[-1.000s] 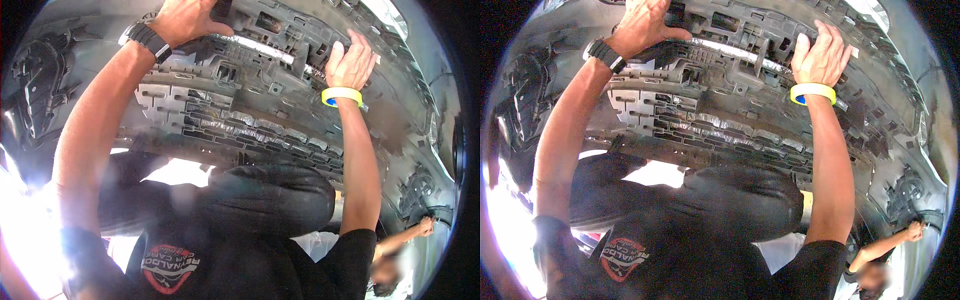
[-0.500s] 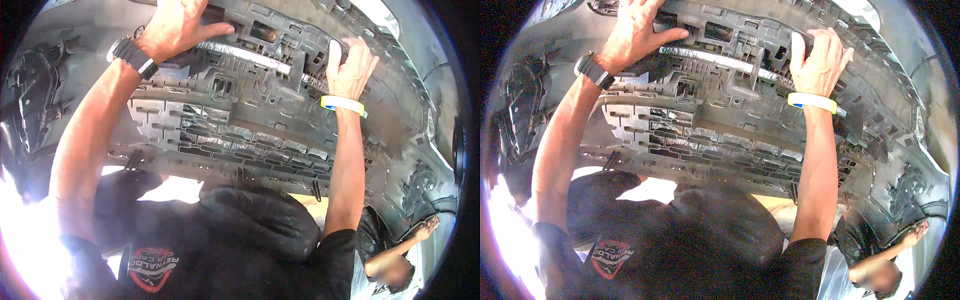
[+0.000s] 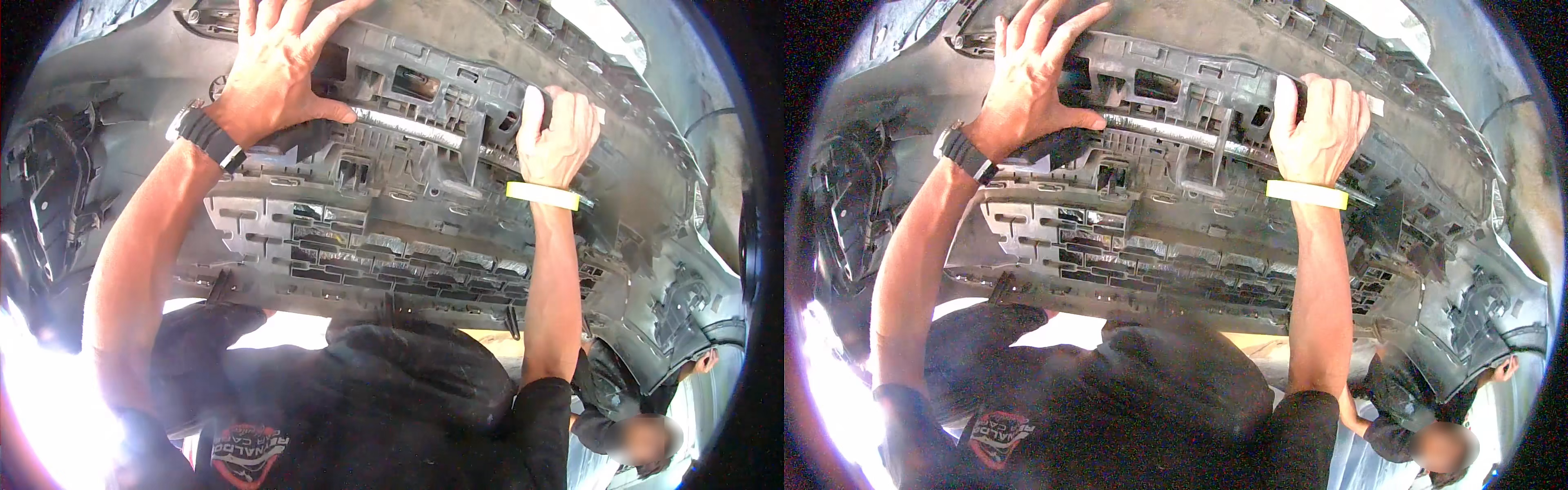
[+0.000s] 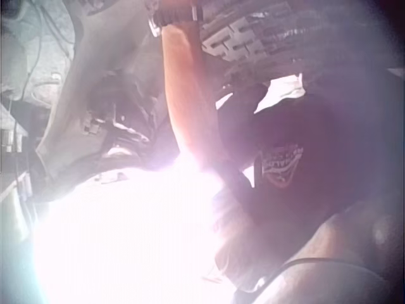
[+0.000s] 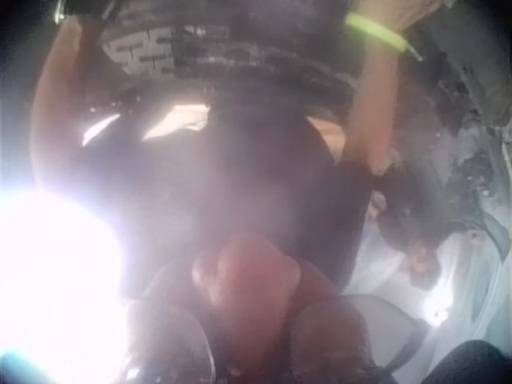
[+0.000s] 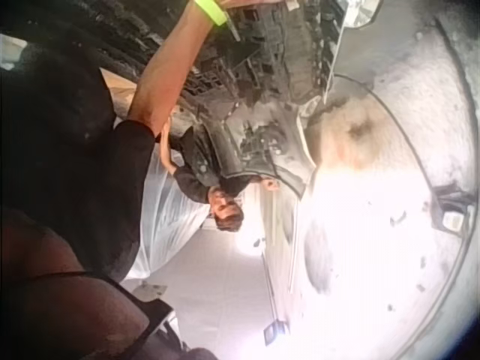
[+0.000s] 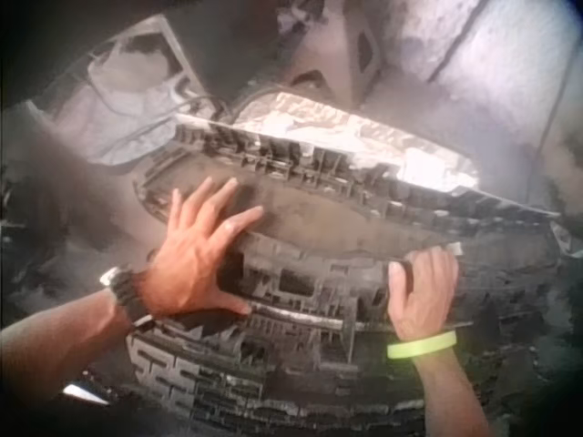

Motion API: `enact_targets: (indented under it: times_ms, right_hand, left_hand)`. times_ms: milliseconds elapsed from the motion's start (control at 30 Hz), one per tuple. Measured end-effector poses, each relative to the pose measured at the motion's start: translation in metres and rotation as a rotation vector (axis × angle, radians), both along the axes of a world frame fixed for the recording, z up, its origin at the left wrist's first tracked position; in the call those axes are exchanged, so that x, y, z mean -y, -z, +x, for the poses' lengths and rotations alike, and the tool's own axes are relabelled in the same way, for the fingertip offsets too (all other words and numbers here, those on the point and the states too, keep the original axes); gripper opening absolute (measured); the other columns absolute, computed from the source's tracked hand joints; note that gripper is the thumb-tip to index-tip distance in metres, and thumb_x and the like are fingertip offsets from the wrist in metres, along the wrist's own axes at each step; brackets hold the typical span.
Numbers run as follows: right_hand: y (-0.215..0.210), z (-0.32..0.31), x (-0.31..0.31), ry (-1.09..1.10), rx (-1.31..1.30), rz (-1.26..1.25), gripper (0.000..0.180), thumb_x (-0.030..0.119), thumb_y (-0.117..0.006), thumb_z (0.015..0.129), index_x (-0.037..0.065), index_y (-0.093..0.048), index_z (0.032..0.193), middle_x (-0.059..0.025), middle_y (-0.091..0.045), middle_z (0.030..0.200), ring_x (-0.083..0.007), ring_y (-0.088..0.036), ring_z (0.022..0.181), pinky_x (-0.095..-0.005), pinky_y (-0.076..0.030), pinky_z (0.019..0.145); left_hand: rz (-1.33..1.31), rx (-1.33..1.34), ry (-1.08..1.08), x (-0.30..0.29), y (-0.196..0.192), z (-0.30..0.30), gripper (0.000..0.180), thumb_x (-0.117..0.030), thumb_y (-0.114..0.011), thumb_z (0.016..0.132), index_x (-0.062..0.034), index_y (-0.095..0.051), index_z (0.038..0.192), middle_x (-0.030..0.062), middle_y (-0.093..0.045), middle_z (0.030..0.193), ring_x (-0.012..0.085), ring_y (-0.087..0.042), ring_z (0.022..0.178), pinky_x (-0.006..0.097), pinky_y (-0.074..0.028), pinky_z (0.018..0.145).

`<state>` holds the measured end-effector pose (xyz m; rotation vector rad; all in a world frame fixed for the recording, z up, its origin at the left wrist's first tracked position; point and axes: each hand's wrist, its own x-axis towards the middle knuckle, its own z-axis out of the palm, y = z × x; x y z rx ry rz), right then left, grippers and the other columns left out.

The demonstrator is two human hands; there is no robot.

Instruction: The person is installing a large plastic underbody panel onto the underside of a vehicle. They align the panel with the chassis and press it into place to secure the clips.

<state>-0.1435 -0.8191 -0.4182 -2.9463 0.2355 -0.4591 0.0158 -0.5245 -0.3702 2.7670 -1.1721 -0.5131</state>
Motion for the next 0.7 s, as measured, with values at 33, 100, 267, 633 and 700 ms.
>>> enact_targets:
  times_ms: [33, 100, 267, 633, 700]
  right_hand:
    - [0.001, 0.000, 0.000, -0.003, 0.008, -0.001, 0.026, 0.033, -0.070, 0.095, 0.008, -0.064, 0.097, -0.0105, -0.063, 0.093, -0.0335, -0.063, 0.093, -0.0570, -0.043, 0.102]
    - [0.004, 0.000, 0.001, -0.009, 0.020, -0.010, 0.026, 0.032, -0.070, 0.094, 0.008, -0.064, 0.098, -0.0104, -0.063, 0.095, -0.0336, -0.063, 0.094, -0.0570, -0.043, 0.101]
    - [0.013, 0.003, 0.003, -0.019, 0.080, -0.014, 0.024, 0.031, -0.071, 0.093, 0.008, -0.064, 0.097, -0.0105, -0.064, 0.101, -0.0340, -0.063, 0.097, -0.0553, -0.044, 0.101]
    - [0.014, 0.004, 0.004, 0.005, 0.112, -0.017, 0.029, 0.037, -0.071, 0.093, 0.009, -0.066, 0.096, -0.0101, -0.067, 0.099, -0.0332, -0.064, 0.100, -0.0527, -0.044, 0.101]
    - [0.015, 0.004, 0.004, 0.008, 0.117, -0.022, 0.029, 0.037, -0.071, 0.093, 0.009, -0.066, 0.096, -0.0102, -0.066, 0.098, -0.0332, -0.064, 0.100, -0.0519, -0.044, 0.100]
  left_hand:
    - [0.003, 0.039, 0.016, -0.003, 0.007, 0.000, 0.128, -0.050, -0.098, 0.052, -0.0229, -0.032, 0.158, 0.0229, -0.021, 0.164, 0.0488, -0.015, 0.152, 0.078, -0.012, 0.118]
    - [0.008, 0.078, 0.032, -0.008, 0.014, 0.000, 0.128, -0.050, -0.098, 0.052, -0.0233, -0.032, 0.157, 0.0231, -0.021, 0.164, 0.0487, -0.015, 0.152, 0.078, -0.012, 0.118]
    - [0.000, 0.070, 0.036, -0.006, 0.012, -0.002, 0.122, -0.049, -0.098, 0.053, -0.0226, -0.035, 0.154, 0.0220, -0.025, 0.162, 0.0482, -0.018, 0.151, 0.077, -0.012, 0.118]
    - [-0.049, 0.099, 0.067, -0.007, 0.008, -0.001, 0.112, -0.043, -0.098, 0.055, -0.0160, -0.041, 0.148, 0.0208, -0.033, 0.156, 0.0473, -0.023, 0.148, 0.078, -0.016, 0.117]
    - [-0.047, 0.091, 0.066, -0.008, 0.008, -0.001, 0.111, -0.043, -0.098, 0.055, -0.0155, -0.041, 0.147, 0.0208, -0.033, 0.156, 0.0472, -0.023, 0.148, 0.078, -0.016, 0.117]
